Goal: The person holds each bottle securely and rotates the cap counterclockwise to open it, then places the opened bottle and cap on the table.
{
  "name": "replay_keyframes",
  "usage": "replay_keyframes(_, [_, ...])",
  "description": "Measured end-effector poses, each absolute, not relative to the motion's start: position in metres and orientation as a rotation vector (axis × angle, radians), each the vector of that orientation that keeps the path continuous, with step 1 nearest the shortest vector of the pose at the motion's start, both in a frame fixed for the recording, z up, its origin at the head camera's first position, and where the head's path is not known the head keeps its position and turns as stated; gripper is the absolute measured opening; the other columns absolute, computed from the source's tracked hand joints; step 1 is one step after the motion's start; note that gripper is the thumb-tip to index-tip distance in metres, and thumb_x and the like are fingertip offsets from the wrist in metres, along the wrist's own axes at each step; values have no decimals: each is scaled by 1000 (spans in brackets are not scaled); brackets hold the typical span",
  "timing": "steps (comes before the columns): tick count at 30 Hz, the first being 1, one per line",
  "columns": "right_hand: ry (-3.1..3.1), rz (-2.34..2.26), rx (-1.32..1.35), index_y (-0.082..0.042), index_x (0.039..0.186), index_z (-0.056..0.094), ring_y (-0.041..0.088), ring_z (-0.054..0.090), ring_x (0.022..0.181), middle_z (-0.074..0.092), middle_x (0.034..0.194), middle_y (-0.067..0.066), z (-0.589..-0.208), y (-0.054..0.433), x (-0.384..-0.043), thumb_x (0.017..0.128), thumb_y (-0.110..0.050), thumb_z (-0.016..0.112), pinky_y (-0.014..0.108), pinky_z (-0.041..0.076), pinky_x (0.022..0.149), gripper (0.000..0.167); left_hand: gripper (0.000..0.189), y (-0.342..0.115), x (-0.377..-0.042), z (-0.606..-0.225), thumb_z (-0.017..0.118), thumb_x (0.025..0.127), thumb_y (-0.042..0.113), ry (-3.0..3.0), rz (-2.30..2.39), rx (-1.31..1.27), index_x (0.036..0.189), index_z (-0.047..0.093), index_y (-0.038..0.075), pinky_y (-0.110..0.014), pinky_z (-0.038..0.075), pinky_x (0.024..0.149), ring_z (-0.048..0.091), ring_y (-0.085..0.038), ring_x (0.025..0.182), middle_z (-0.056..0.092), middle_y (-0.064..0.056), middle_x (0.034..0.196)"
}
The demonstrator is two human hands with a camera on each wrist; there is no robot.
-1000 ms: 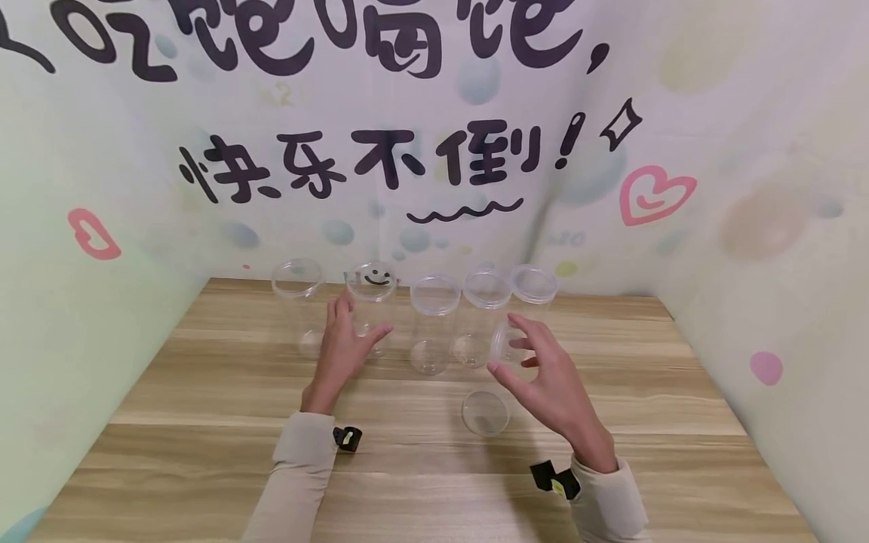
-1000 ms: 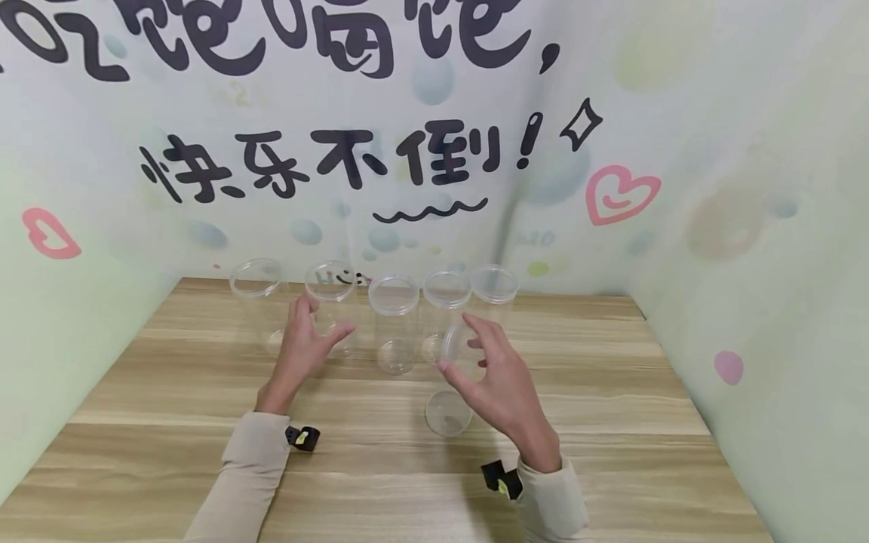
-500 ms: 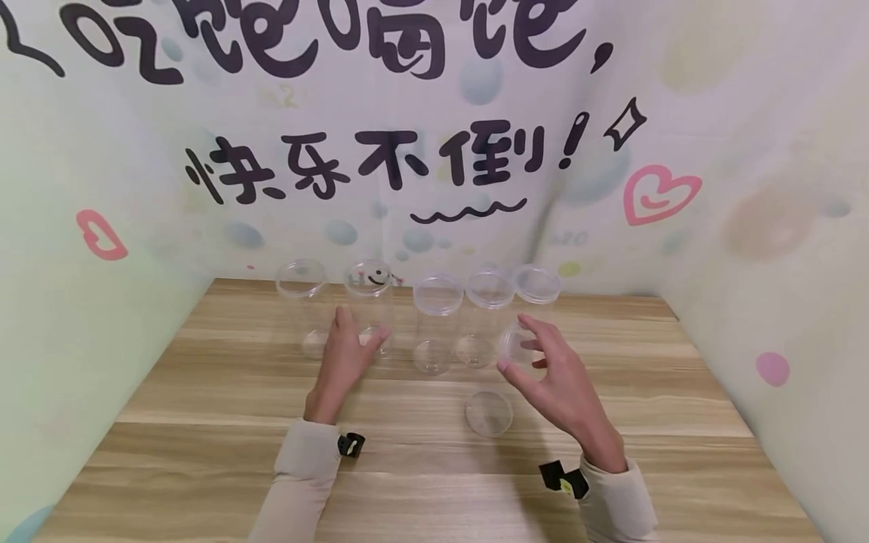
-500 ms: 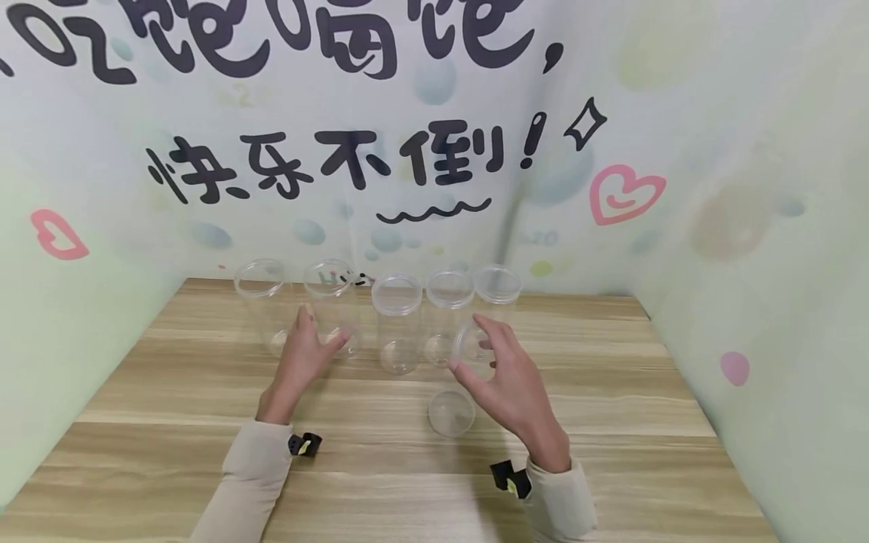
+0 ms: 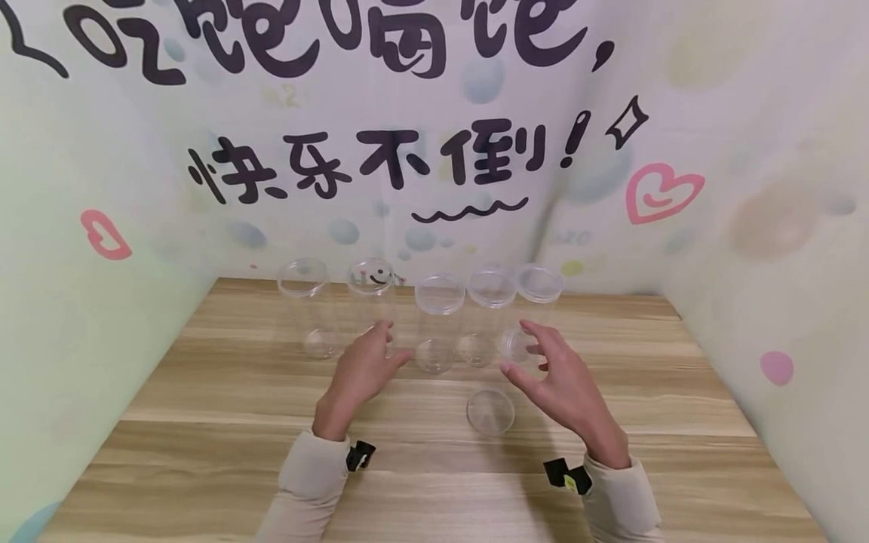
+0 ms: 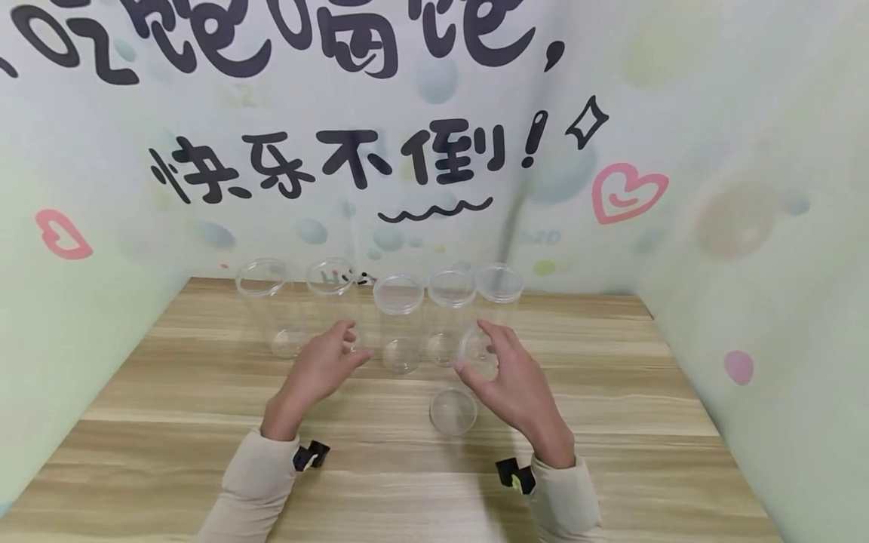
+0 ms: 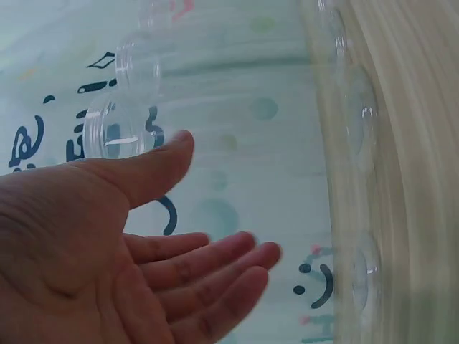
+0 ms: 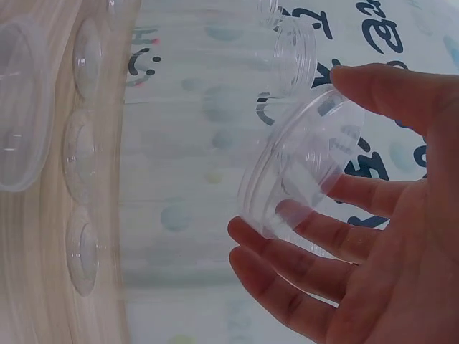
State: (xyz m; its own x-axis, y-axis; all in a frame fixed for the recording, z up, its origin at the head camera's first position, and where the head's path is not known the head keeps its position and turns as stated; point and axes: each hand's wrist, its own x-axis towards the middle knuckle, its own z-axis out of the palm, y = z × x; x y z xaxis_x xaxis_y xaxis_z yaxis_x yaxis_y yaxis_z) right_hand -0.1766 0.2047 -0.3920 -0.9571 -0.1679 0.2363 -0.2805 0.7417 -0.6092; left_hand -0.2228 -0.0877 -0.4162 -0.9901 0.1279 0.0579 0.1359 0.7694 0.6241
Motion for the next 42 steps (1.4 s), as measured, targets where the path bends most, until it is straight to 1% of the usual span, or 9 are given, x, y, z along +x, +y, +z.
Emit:
replay_keyframes(2, [-2790,1010,346,-13,149,41,31,61,118,48,145,9,-393,206,-177,89,-44,71,47,55,87,73,76,-82,-224,-417,69,92,39,-2911,-1125,-235,150,35,2,-55,47,96,57,-40,122,56,-17,139])
replay_keyframes(5, [-2807,1006,330,-13,149,41,31,61,119,47,146,9,-394,209,-179,89,-45,70,47,54,88,74,89,-76,-227,-421,71,90,39,-2860,-1265,-233,156,21,5,-56,43,102,50,-40,130,46,-17,149])
replay_keyframes(10, [-2831,981,290,-12,149,41,33,60,119,47,146,10,-398,214,-181,89,-45,70,49,53,89,74,105,-65,-234,-429,79,84,38,-2786,-1402,-214,158,11,8,-55,39,108,44,-39,137,36,-21,155])
replay_keyframes(13, [-2843,965,273,-12,148,42,36,61,117,48,144,11,-401,217,-183,89,-46,70,51,53,89,74,112,-58,-237,-434,82,79,38,-2746,-1397,-192,158,10,5,-55,36,111,39,-43,139,31,-26,157])
replay_keyframes(16, [-2849,953,266,-11,148,42,38,62,115,49,144,12,-404,219,-185,89,-46,70,53,52,89,74,116,-51,-240,-438,84,76,40,-2714,-1383,-162,157,11,4,-55,35,111,39,-47,138,30,-29,155])
replay_keyframes(24, [-2866,942,239,-10,147,42,39,62,116,48,146,15,-413,223,-190,89,-44,70,55,50,92,73,115,-39,-244,-444,87,74,36,-2594,-1441,-130,157,13,5,-56,36,110,39,-46,138,29,-25,157])
replay_keyframes(28, [-2886,932,228,-10,147,42,39,61,117,49,145,16,-418,225,-193,90,-43,69,55,49,92,72,112,-36,-246,-445,88,73,38,-2553,-1427,-137,155,18,7,-56,40,106,45,-45,133,36,-22,153])
replay_keyframes(35, [-2900,907,214,-8,145,45,37,62,116,53,141,16,-425,227,-197,90,-42,68,55,49,92,69,98,-34,-247,-447,87,75,34,-2500,-1388,-192,149,30,4,-54,46,98,56,-37,121,56,-20,134])
replay_keyframes(42, [-2923,895,196,-6,144,46,37,62,116,53,141,16,-430,228,-200,89,-38,69,54,49,92,67,97,-38,-243,-447,86,76,29,-2494,-1408,-190,151,29,4,-53,46,100,54,-35,124,56,-20,133])
